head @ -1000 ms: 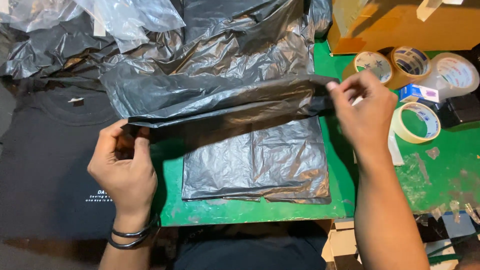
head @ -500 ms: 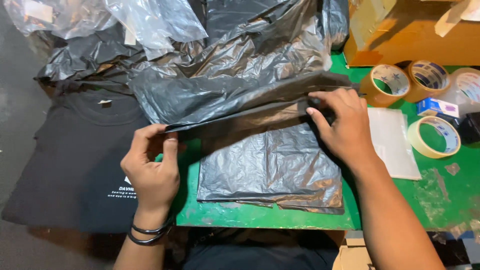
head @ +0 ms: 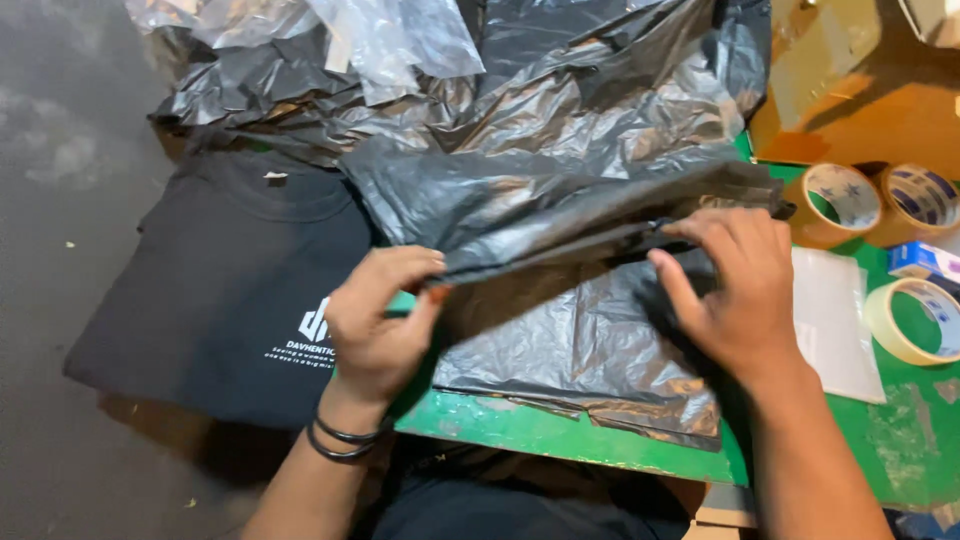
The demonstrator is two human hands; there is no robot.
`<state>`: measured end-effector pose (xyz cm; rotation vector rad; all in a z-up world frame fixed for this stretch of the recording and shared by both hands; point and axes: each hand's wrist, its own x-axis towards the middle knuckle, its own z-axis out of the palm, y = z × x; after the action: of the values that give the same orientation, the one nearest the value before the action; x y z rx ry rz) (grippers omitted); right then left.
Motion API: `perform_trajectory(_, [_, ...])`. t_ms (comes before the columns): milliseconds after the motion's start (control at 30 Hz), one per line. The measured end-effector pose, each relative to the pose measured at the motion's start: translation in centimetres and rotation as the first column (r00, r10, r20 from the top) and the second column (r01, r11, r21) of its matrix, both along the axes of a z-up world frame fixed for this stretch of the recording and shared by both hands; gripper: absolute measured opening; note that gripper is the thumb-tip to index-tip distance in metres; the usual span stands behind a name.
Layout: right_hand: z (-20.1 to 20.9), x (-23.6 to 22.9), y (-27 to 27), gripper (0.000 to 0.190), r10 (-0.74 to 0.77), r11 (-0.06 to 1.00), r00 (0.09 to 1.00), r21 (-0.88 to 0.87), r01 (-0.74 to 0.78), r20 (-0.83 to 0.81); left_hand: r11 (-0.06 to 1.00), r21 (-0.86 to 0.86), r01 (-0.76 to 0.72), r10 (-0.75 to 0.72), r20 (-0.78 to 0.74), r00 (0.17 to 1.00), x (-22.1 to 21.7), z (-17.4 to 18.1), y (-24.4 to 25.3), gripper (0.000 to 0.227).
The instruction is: Packing a t-shirt into a plastic mailer bag and smoothing it out for shipping.
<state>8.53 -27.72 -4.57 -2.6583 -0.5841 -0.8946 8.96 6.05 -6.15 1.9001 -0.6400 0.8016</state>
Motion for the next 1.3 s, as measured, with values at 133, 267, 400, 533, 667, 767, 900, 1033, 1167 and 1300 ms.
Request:
perform_trajectory(133, [3.5,-3.1,5.4,0.04,0.178,0.982,0.981,-0.077,-0.173,0.075,0.984,0.146,0.099,-0.122,0.157,0.98,-0.8,0.6,-0.9,0.015])
perform_trajectory(267, [4.0,-5.0,9.0,0.023,0.228,0.96,0.966,-0.191,-0.203,0.12,0.95,0.261,0.171,-0.241,0.267,0.933,-1.7,2.0,-1.6,0.005])
perform_trajectory(400, [2.6,-6.1,7.9,0.008,0.161,0.982,0.984,-0.117,-0.151,0.079,0.962,0.254,0.104,-0.131,0.092,0.987,-2.0,3.2,0.0,0.022])
perform_trajectory(533, [1.8,-8.0,7.5,0.004,0.075,0.99,0.997,0.12,-0.078,0.029,0.962,0.269,-0.048,0.058,-0.031,0.998,-2.1,1.6,1.5,0.022])
perform_trajectory(667, [1.3,-9.3,6.8,0.005,-0.006,0.96,1.0,0.279,0.005,0.004,0.921,0.387,-0.04,0.02,0.055,0.998,-2.4,1.4,1.1,0.021])
perform_trajectory(767, [1.3,-10.2,6.2,0.003,-0.019,0.942,1.0,0.334,0.022,-0.013,0.894,0.424,-0.141,0.074,0.172,0.982,-2.5,1.4,0.4,0.014])
perform_trajectory(900, [0.9,-11.1,4.8,0.003,-0.037,0.913,0.997,0.403,0.061,-0.066,0.897,0.367,-0.245,0.155,0.259,0.953,-2.6,1.5,0.1,0.011])
perform_trajectory(1033, [0.9,-11.4,3.5,0.005,-0.025,0.914,0.997,0.401,0.053,-0.073,0.883,0.395,-0.254,0.156,0.264,0.952,-2.5,1.9,0.3,0.01])
perform_trajectory(1167, [1.0,-10.8,2.6,0.015,0.022,0.957,0.997,0.286,-0.043,0.077,0.871,0.375,-0.318,0.206,0.309,0.929,-2.2,2.3,0.5,0.007])
perform_trajectory(1300, [1.1,-10.9,1.9,0.024,0.079,0.981,0.985,0.164,-0.104,0.153,0.854,0.384,-0.351,0.227,0.332,0.916,-1.9,2.1,1.0,0.007])
